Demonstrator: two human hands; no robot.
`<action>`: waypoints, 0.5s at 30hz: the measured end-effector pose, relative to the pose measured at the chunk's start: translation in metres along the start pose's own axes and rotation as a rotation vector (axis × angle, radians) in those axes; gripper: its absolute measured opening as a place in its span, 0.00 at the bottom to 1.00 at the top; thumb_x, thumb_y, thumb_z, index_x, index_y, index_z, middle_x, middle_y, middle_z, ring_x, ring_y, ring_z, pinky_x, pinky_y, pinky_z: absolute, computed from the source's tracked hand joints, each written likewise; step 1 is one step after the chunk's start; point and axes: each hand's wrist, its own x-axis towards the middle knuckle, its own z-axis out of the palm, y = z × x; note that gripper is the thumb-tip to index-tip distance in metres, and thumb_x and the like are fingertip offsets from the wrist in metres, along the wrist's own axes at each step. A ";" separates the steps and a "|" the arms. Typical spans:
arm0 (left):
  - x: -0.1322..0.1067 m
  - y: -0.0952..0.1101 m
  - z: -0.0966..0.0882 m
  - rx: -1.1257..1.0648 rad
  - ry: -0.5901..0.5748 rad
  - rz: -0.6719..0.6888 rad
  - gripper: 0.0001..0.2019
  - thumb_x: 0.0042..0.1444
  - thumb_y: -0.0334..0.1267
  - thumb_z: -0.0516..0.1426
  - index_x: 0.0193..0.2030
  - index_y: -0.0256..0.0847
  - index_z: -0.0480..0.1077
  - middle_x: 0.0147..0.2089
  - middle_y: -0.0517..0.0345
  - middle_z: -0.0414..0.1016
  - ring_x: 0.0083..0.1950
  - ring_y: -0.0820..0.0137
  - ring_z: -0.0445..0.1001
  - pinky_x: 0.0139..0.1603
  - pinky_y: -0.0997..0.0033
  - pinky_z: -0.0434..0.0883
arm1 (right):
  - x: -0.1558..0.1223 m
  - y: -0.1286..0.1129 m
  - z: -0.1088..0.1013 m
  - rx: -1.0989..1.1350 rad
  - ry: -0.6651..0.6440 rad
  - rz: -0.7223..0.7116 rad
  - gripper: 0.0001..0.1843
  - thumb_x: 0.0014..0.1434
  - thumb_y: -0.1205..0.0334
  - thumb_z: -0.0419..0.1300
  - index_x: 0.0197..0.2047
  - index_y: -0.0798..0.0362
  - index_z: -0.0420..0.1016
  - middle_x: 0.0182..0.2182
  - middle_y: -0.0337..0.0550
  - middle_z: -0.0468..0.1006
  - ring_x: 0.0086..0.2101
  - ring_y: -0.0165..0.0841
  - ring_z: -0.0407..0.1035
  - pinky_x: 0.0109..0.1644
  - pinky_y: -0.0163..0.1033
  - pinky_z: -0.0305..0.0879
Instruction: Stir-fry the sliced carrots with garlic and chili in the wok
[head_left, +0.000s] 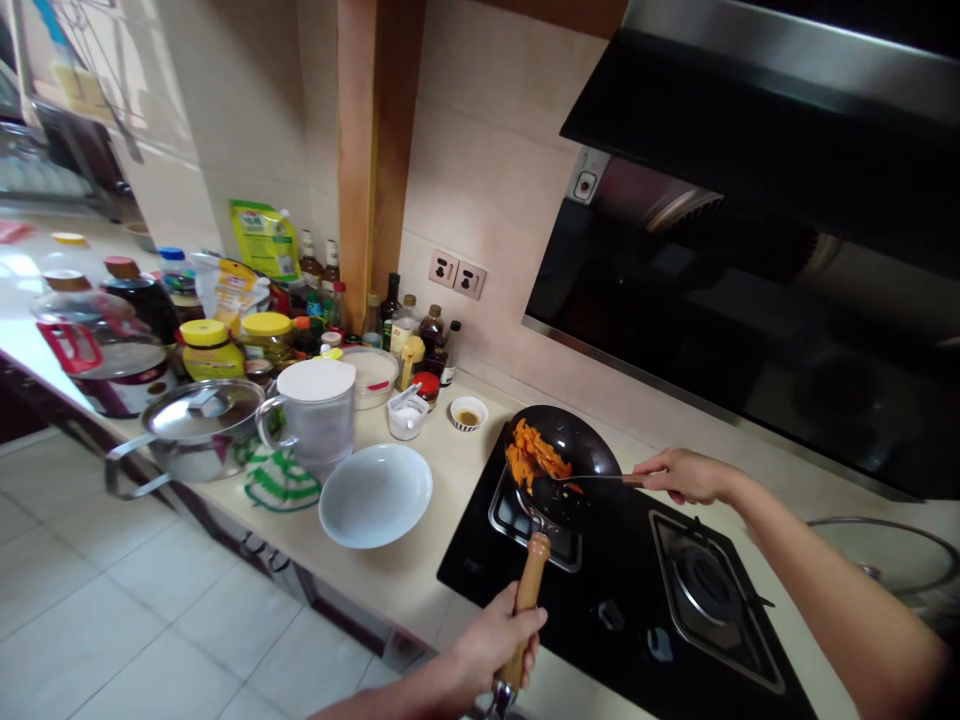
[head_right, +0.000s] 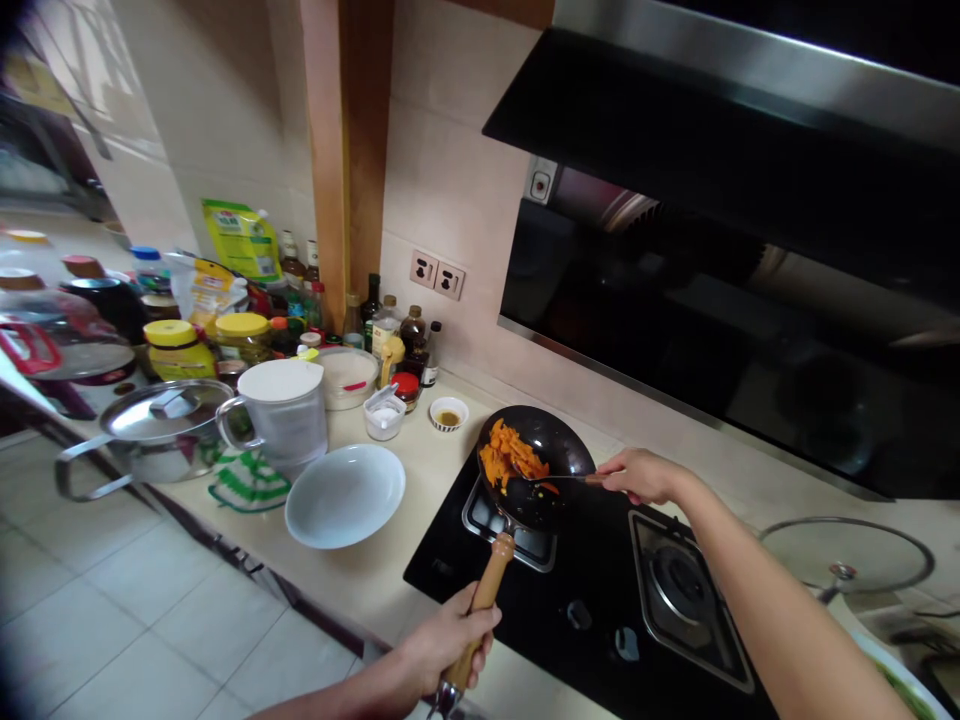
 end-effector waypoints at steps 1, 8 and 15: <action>0.000 0.000 0.000 -0.005 -0.003 -0.004 0.14 0.51 0.43 0.57 0.35 0.45 0.53 0.19 0.71 0.61 0.16 0.80 0.58 0.16 0.82 0.57 | -0.004 0.005 -0.003 0.022 -0.006 0.029 0.20 0.48 0.61 0.58 0.46 0.50 0.79 0.09 0.31 0.59 0.13 0.24 0.50 0.15 0.30 0.42; 0.004 -0.003 -0.002 -0.023 -0.004 -0.006 0.17 0.49 0.45 0.59 0.36 0.45 0.53 0.19 0.71 0.61 0.16 0.80 0.59 0.16 0.81 0.57 | -0.017 -0.004 -0.004 0.017 -0.216 -0.035 0.18 0.50 0.58 0.61 0.45 0.51 0.78 0.09 0.32 0.61 0.11 0.22 0.50 0.13 0.28 0.41; 0.006 -0.007 -0.002 -0.027 -0.010 0.025 0.21 0.45 0.50 0.61 0.36 0.45 0.53 0.20 0.71 0.62 0.17 0.80 0.59 0.17 0.82 0.58 | 0.033 -0.005 0.073 0.764 0.066 0.060 0.14 0.60 0.59 0.51 0.47 0.54 0.68 0.12 0.34 0.66 0.11 0.23 0.54 0.12 0.25 0.43</action>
